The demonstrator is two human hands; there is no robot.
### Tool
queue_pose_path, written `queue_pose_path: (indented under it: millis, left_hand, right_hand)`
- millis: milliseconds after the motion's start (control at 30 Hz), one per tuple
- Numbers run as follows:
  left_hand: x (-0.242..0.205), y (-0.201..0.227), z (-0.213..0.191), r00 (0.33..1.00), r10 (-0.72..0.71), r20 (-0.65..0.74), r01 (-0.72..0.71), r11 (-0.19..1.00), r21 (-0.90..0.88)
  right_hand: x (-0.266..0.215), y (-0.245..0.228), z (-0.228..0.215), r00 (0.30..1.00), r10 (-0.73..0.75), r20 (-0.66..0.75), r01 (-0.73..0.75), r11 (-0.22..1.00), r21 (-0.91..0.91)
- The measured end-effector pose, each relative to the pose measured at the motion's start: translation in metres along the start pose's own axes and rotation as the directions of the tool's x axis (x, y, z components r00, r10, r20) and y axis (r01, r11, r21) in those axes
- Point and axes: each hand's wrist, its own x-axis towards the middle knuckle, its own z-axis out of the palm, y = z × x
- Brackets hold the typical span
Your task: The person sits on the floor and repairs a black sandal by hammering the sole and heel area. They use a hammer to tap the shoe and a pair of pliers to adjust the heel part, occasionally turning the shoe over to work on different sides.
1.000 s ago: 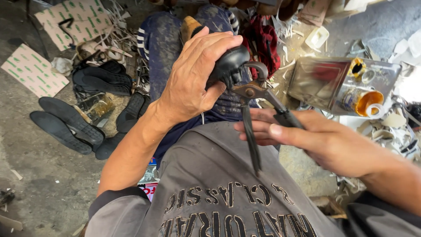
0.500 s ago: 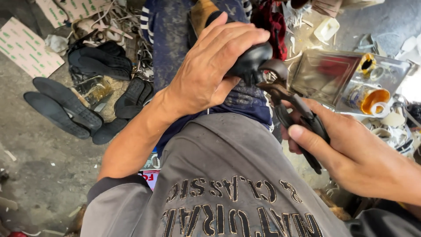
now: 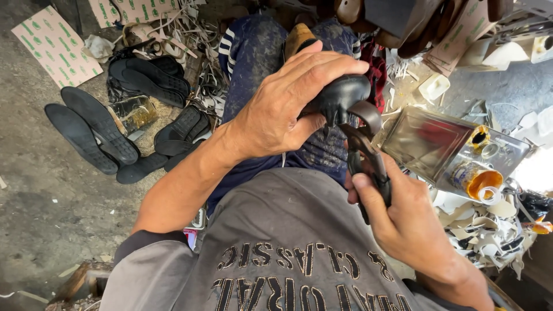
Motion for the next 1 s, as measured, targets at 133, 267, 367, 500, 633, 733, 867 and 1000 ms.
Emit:
queue_pose_path:
  millis: [133, 267, 367, 500, 633, 733, 867, 1000]
  left_hand:
    - [-0.001, -0.001, -0.003, 0.999, -0.042, 0.009, 0.042, 0.998, -0.038]
    - [-0.001, -0.002, -0.007, 0.999, -0.051, 0.001, 0.051, 0.997, -0.062]
    - [-0.001, -0.001, -0.008, 0.997, -0.072, 0.012, 0.073, 0.994, -0.077]
    - [-0.003, 0.004, -0.006, 0.998, -0.055, 0.004, 0.055, 0.998, -0.033]
    - [-0.005, 0.008, 0.0, 1.0, -0.016, -0.025, 0.016, 1.0, 0.008]
    - [-0.009, 0.009, 0.001, 0.999, -0.003, -0.036, 0.003, 1.0, 0.01]
    - [-0.012, 0.01, 0.002, 1.0, 0.015, -0.025, -0.014, 1.0, 0.027]
    - [-0.01, 0.01, -0.001, 1.0, 0.01, -0.028, -0.009, 1.0, 0.022]
  right_hand:
    - [0.005, 0.001, 0.012, 0.992, -0.093, -0.08, 0.094, 0.995, 0.013]
    - [0.01, 0.006, 0.023, 0.984, -0.114, -0.136, 0.119, 0.993, 0.026]
    - [0.012, 0.003, 0.024, 0.985, -0.127, -0.121, 0.134, 0.99, 0.052]
    - [0.012, -0.003, 0.002, 0.988, -0.154, -0.025, 0.156, 0.975, 0.157]
    - [0.007, 0.001, -0.023, 0.96, -0.042, 0.278, -0.057, 0.939, 0.34]
    - [0.006, -0.004, -0.034, 0.925, 0.009, 0.38, -0.157, 0.92, 0.36]
    - [0.0, -0.003, -0.038, 0.928, 0.091, 0.362, -0.171, 0.965, 0.197]
    - [-0.004, 0.001, -0.027, 0.949, 0.07, 0.306, -0.108, 0.988, 0.108]
